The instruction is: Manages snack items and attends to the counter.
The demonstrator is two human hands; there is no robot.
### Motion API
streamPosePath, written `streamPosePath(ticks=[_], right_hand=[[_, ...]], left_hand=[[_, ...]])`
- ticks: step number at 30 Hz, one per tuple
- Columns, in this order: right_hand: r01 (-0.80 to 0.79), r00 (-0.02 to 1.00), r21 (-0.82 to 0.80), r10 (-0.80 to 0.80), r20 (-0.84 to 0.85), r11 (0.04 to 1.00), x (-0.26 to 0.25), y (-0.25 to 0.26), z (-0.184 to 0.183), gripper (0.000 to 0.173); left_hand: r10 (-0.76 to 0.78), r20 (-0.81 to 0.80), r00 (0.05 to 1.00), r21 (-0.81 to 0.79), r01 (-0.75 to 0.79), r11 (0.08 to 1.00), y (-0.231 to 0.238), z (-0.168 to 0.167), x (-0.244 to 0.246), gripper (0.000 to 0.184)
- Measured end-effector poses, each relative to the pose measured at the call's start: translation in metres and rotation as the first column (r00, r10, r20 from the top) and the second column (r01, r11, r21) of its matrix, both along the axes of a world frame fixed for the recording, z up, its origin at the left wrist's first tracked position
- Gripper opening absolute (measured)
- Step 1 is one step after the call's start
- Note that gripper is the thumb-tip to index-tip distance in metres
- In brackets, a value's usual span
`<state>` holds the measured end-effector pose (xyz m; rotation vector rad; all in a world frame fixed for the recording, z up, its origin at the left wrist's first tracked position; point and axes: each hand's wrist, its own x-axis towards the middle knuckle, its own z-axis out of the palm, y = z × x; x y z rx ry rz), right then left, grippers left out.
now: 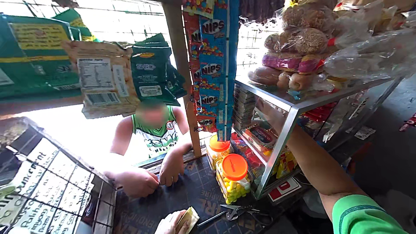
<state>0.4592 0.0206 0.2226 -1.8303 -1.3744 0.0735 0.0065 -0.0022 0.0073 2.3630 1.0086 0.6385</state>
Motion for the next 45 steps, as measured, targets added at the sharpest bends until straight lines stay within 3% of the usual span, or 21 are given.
streamPosePath(ticks=[2, 4, 7, 8, 9, 11, 14, 15, 17, 19, 22, 26, 31, 41, 45], right_hand=[[0.063, 0.992, -0.046, -0.058, 0.11, 0.997, 0.0, -0.001, -0.002, 0.047], [0.12, 0.957, 0.052, -0.13, 0.258, 0.991, 0.003, -0.002, -0.01, 0.045], [0.033, 0.982, -0.175, 0.001, 0.189, 0.984, 0.018, -0.018, -0.008, 0.052], [0.046, 0.973, -0.119, -0.017, 0.232, 0.992, 0.018, -0.023, -0.01, 0.049], [0.073, 0.945, 0.047, -0.085, 0.315, 0.996, 0.018, -0.027, -0.018, 0.044], [0.041, 0.884, 0.495, -0.263, 0.387, 0.868, 0.021, -0.024, -0.034, 0.035], [-0.125, 0.688, 0.737, -0.477, 0.546, 0.664, 0.002, -0.048, -0.024, 0.036], [-0.205, 0.635, 0.756, -0.503, 0.586, 0.621, -0.005, -0.059, -0.019, 0.031], [-0.282, 0.614, 0.733, -0.47, 0.634, 0.619, -0.014, -0.078, -0.022, 0.027], [-0.298, 0.634, 0.673, -0.386, 0.67, 0.677, -0.019, -0.096, -0.034, 0.023], [-0.318, 0.652, 0.549, -0.242, 0.718, 0.773, -0.019, -0.112, -0.055, 0.021], [-0.3, 0.668, 0.436, -0.139, 0.731, 0.849, -0.013, -0.122, -0.06, 0.023], [-0.331, 0.747, 0.398, -0.021, 0.665, 0.856, -0.014, -0.131, -0.051, 0.025], [-0.368, 0.692, 0.381, -0.024, 0.722, 0.848, -0.013, -0.14, -0.041, 0.022], [-0.377, 0.725, 0.424, -0.022, 0.688, 0.824, -0.013, -0.14, -0.041, 0.02]], left_hand=[[-0.001, 0.003, 1.0, 0.005, 0.001, 1.0, 0.0, 0.0, 0.0, 0.034], [0.005, -0.029, 1.0, -0.006, -0.005, 1.0, 0.001, -0.003, -0.002, 0.038], [-0.006, -0.004, 1.0, 0.02, 0.006, 1.0, 0.0, 0.0, 0.0, 0.031], [-0.002, 0.003, 1.0, 0.056, 0.002, 0.998, 0.0, -0.003, 0.0, 0.031], [-0.001, 0.006, 1.0, 0.077, 0.001, 0.997, 0.0, -0.005, 0.0, 0.03], [0.005, -0.005, 1.0, 0.073, -0.004, 0.997, -0.002, 0.0, 0.002, 0.03], [-0.001, -0.081, 0.997, -0.092, -0.007, 0.996, -0.014, 0.042, 0.013, 0.036], [0.004, -0.059, 0.998, -0.048, -0.007, 0.999, -0.014, 0.037, 0.012, 0.036], [0.004, -0.047, 0.999, -0.031, -0.006, 1.0, -0.013, 0.032, 0.011, 0.036], [-0.008, -0.07, 0.998, -0.086, 0.002, 0.996, -0.011, 0.035, 0.009, 0.035], [-0.016, -0.028, 0.999, 0.001, 0.016, 1.0, 0.0, 0.005, 0.002, 0.033], [-0.018, -0.033, 0.999, 0.0, 0.018, 1.0, 0.001, 0.003, 0.002, 0.033], [-0.004, 0.024, 1.0, 0.076, 0.002, 0.997, 0.002, -0.004, 0.003, 0.03], [-0.021, 0.003, 1.0, 0.035, 0.021, 0.999, 0.001, 0.0, 0.002, 0.03], [-0.005, 0.043, 0.999, 0.114, 0.0, 0.994, 0.0, -0.007, 0.002, 0.029]])
